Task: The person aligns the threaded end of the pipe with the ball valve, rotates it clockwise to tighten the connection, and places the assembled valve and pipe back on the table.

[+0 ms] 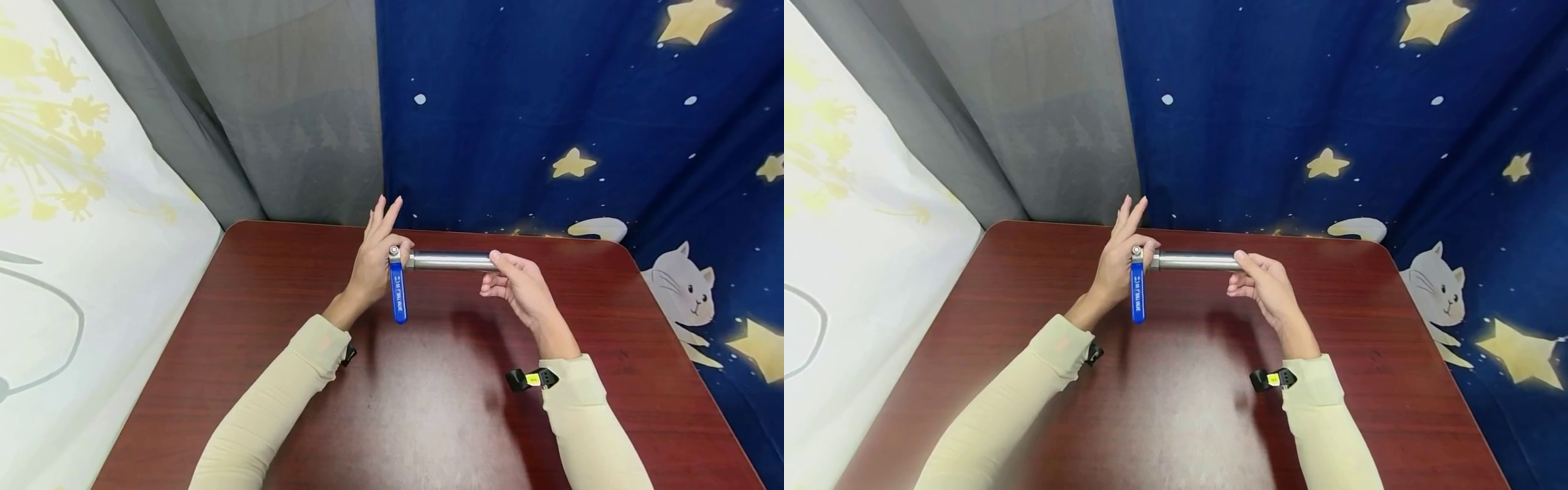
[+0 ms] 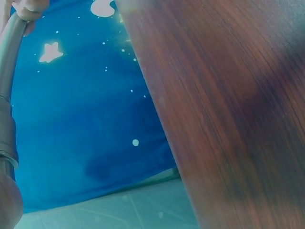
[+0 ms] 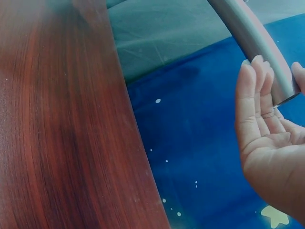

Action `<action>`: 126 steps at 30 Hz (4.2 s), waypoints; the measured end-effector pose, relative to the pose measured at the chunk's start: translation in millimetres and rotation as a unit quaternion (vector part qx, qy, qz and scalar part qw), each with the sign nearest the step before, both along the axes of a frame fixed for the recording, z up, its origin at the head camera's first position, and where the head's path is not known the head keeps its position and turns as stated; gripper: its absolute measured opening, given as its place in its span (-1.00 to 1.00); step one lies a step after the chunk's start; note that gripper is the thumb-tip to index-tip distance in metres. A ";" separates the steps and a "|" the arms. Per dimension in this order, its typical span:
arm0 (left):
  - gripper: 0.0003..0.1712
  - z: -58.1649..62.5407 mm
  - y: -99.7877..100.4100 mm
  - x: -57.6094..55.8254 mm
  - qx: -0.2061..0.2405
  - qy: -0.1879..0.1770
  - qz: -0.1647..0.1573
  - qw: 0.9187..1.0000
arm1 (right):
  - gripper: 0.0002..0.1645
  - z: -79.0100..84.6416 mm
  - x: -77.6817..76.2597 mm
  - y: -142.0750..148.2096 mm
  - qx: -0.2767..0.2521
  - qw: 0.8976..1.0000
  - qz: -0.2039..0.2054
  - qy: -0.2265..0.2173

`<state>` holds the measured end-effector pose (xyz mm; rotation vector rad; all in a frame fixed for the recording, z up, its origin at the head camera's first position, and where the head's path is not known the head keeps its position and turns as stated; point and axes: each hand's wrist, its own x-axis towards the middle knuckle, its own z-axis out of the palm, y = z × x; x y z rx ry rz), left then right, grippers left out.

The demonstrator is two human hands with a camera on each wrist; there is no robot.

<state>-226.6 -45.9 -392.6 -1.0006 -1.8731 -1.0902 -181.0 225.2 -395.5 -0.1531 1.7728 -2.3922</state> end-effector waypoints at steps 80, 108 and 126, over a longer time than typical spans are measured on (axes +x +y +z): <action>-0.82 2.3 1.5 5.3 0.009 -0.008 -0.001 1.000 | -0.72 3.0 2.4 3.2 -0.022 0.998 0.051 0.018; -0.80 -0.6 2.8 4.7 0.002 -0.022 0.008 1.000 | -0.71 1.8 2.2 1.3 -0.018 0.997 0.065 0.024; -0.83 -0.7 4.7 4.4 0.001 -0.017 0.005 1.000 | -0.79 0.5 4.1 5.0 -0.035 0.998 0.052 0.030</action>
